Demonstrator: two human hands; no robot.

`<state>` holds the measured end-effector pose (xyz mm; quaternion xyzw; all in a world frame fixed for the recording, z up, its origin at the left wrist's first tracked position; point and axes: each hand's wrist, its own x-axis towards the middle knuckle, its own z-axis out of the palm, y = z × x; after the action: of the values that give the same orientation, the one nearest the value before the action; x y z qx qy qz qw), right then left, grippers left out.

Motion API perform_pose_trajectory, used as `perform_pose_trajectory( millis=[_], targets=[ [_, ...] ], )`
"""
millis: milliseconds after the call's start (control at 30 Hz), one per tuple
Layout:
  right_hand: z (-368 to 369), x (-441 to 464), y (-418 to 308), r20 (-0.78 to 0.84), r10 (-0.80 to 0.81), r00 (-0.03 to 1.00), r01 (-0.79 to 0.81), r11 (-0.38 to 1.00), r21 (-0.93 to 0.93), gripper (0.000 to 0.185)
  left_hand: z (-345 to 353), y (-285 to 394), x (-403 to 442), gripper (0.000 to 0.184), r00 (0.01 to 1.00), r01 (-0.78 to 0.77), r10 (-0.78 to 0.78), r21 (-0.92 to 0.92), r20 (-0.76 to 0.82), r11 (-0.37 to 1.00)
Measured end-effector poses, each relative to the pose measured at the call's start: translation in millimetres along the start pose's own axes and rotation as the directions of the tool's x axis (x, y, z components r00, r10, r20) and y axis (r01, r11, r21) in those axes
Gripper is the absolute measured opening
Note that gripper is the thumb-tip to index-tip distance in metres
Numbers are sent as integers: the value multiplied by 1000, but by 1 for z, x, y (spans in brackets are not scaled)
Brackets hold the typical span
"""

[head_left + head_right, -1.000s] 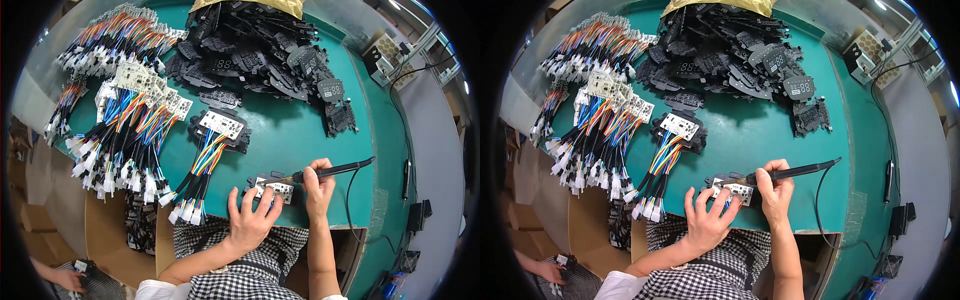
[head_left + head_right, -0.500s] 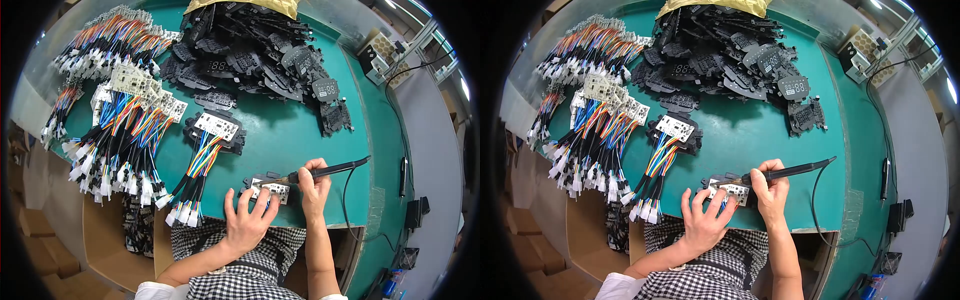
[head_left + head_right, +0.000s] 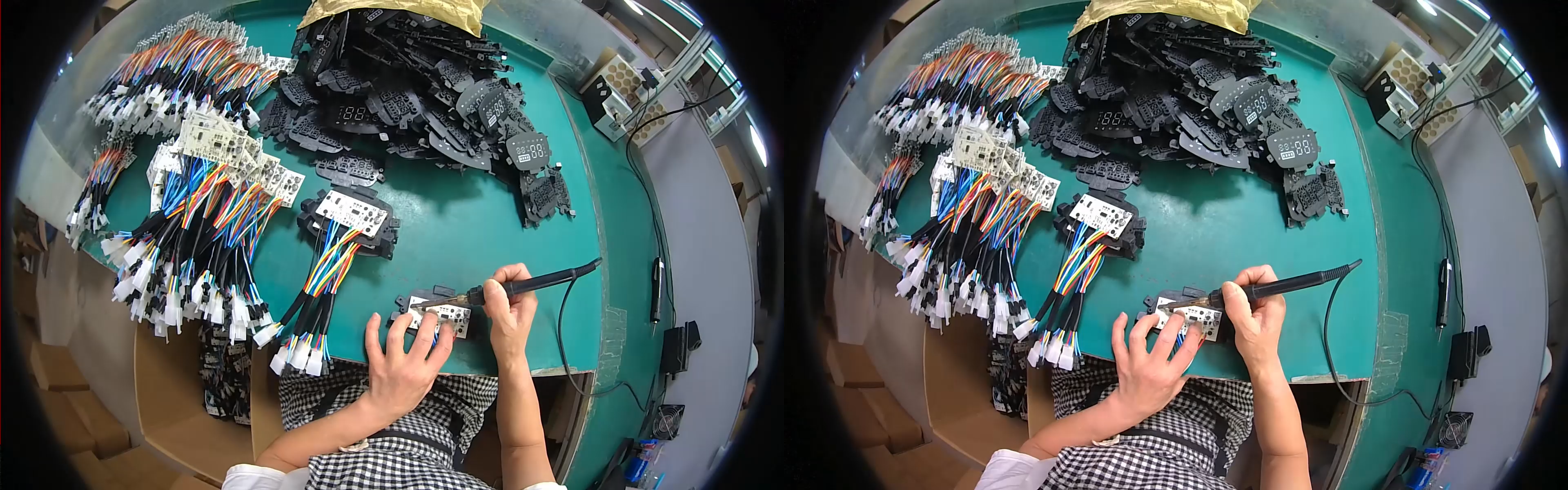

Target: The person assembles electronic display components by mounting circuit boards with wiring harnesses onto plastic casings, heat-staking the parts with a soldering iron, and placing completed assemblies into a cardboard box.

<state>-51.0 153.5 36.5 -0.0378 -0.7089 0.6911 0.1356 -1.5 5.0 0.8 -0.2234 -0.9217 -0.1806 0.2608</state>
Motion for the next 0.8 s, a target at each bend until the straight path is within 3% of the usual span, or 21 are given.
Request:
perform_pose_trajectory(
  millis=[600, 700, 800],
  targets=[
    [-2, 0, 4, -1, -22, 1000, 22, 1000, 4, 12, -1, -1, -2, 41, 1000, -3, 3, -10, 26, 1000],
    [-4, 0, 4, -58, -37, 998, 41, 998, 57, 11, -4, -3, 1, 48, 998, -45, 42, 66, 43, 997],
    [-3, -1, -4, -191, -56, 980, 95, 975, 200, 11, -27, -3, 10, 74, 961, -88, 81, 13, 265, 996]
  ],
)
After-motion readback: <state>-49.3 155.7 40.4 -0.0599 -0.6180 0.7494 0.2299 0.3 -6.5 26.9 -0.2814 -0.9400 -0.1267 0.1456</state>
